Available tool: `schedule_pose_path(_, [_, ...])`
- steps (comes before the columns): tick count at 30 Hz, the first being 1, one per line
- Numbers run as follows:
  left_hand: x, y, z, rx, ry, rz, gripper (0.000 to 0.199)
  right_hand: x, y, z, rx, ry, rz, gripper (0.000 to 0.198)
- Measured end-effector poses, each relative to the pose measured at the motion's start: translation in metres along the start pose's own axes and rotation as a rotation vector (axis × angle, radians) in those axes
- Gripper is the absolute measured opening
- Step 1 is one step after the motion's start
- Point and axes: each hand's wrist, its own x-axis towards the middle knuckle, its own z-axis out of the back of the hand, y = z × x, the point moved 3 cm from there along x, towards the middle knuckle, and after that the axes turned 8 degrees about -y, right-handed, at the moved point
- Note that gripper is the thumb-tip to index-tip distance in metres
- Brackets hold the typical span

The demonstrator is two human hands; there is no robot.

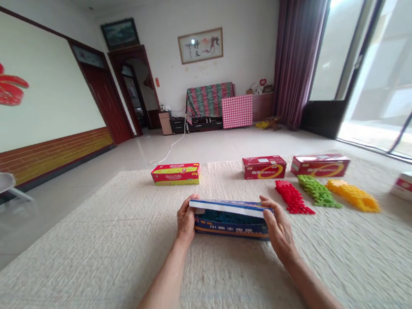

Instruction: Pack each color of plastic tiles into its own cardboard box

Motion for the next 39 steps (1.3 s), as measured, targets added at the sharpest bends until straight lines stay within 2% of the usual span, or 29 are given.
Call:
schedule_pose_path(3, [-0.001, -0.001, -0.001, -0.052, 0.007, 0.039, 0.035, 0.000, -0.004, -0.003, -0.035, -0.034, 0.015, 0.026])
schedule_pose_path(10, [-0.002, -0.005, 0.000, -0.185, 0.024, 0.122, 0.043, -0.002, -0.006, -0.005, -0.068, -0.067, 0.092, 0.029])
schedule_pose_path(14, [-0.006, -0.008, 0.000, -0.039, 0.136, 0.007, 0.052, -0.002, -0.006, -0.006, -0.073, -0.062, 0.098, 0.029])
schedule_pose_path(17, [-0.007, -0.008, 0.001, 0.066, 0.159, -0.075, 0.051, -0.002, -0.006, -0.006, -0.079, -0.064, 0.101, 0.028])
schedule_pose_path(23, [-0.004, -0.003, 0.004, 0.054, 0.146, -0.031, 0.050, -0.002, -0.005, -0.006, -0.092, -0.064, 0.108, 0.029])
schedule_pose_path(32, [-0.004, -0.003, 0.008, 0.089, 0.176, -0.041, 0.048, -0.003, -0.009, -0.005, -0.086, -0.063, 0.092, 0.033])
schedule_pose_path(39, [-0.009, -0.005, 0.006, 0.015, 0.189, 0.066, 0.042, -0.004, -0.012, -0.004, -0.063, -0.032, 0.029, 0.027])
